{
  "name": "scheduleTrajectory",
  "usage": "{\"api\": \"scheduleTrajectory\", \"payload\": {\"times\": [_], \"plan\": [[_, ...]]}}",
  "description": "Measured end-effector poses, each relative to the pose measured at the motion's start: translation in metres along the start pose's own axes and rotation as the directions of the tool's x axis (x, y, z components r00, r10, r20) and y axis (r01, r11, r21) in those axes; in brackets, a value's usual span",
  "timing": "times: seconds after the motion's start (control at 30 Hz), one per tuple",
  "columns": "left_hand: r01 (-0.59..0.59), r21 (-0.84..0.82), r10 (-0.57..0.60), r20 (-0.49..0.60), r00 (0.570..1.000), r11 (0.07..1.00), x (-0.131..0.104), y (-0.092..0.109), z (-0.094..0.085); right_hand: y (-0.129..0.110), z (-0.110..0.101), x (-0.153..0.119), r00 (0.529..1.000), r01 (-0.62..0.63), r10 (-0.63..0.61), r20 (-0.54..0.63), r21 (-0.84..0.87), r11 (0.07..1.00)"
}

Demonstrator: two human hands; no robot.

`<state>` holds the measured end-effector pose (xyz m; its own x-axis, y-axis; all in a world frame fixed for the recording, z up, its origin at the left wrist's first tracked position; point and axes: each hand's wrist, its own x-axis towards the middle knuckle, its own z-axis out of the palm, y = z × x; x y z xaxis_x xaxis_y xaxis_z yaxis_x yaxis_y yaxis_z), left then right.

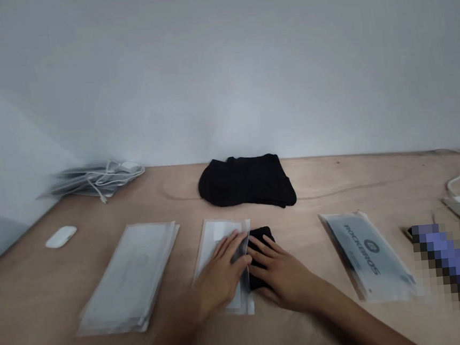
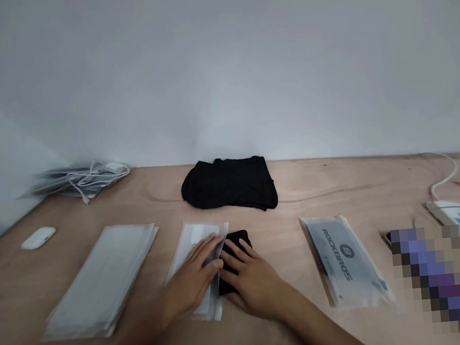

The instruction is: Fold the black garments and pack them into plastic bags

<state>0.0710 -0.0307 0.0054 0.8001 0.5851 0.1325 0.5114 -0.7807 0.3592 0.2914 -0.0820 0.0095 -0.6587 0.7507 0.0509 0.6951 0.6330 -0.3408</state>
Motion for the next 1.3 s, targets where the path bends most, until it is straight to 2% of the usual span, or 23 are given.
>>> {"api": "scheduleTrajectory", "payload": {"times": [0.17,0.33,0.43,0.57,0.67,0.8,0.93,1.03,1.13,1.23,1.3], "plan": [[-0.008,-0.014,0.008,0.009,1.000,1.000,0.001,0.001,-0.001,-0.004,0.023,0.020,0.989,-0.067,0.069,-0.129,0.016,0.998],[0.049,-0.034,-0.050,-0.030,0.998,0.998,-0.001,0.003,0.001,0.005,0.011,0.001,0.992,-0.021,0.027,-0.127,0.047,0.999],[0.032,-0.019,-0.032,-0.009,0.999,0.999,-0.001,0.003,0.001,0.009,0.007,-0.009,0.995,-0.036,0.041,-0.096,0.057,0.998],[-0.004,0.005,0.004,0.032,0.999,1.000,0.002,0.003,-0.001,0.003,0.017,0.002,0.995,0.001,0.006,-0.095,0.081,0.997],[0.020,0.007,-0.020,0.036,0.999,1.000,0.002,0.002,-0.004,0.001,0.017,0.008,0.992,0.013,0.002,-0.124,0.118,0.993],[0.035,0.015,-0.036,0.019,0.999,0.999,-0.001,0.000,-0.004,0.015,0.005,-0.013,0.990,0.043,-0.018,-0.142,0.170,0.985],[0.018,0.042,-0.018,0.004,1.000,0.999,-0.003,0.000,-0.003,0.030,0.006,-0.032,0.993,-0.033,0.041,-0.107,0.075,0.997],[0.000,0.066,-0.001,0.014,1.000,0.998,-0.001,0.003,-0.005,0.026,0.017,-0.023,0.994,-0.017,0.020,-0.111,0.030,0.999],[-0.029,0.089,0.026,0.036,0.999,0.996,0.001,0.004,-0.011,0.016,0.026,0.000,0.986,0.040,-0.034,-0.165,0.035,0.999],[-0.051,0.116,0.045,0.058,0.997,0.992,-0.001,0.003,-0.017,0.009,0.027,0.018,0.971,0.121,-0.104,-0.214,0.066,0.990],[-0.043,0.119,0.037,0.050,0.998,0.992,-0.005,0.001,-0.020,0.010,0.025,0.021,0.966,0.160,-0.138,-0.219,0.088,0.983]]}}
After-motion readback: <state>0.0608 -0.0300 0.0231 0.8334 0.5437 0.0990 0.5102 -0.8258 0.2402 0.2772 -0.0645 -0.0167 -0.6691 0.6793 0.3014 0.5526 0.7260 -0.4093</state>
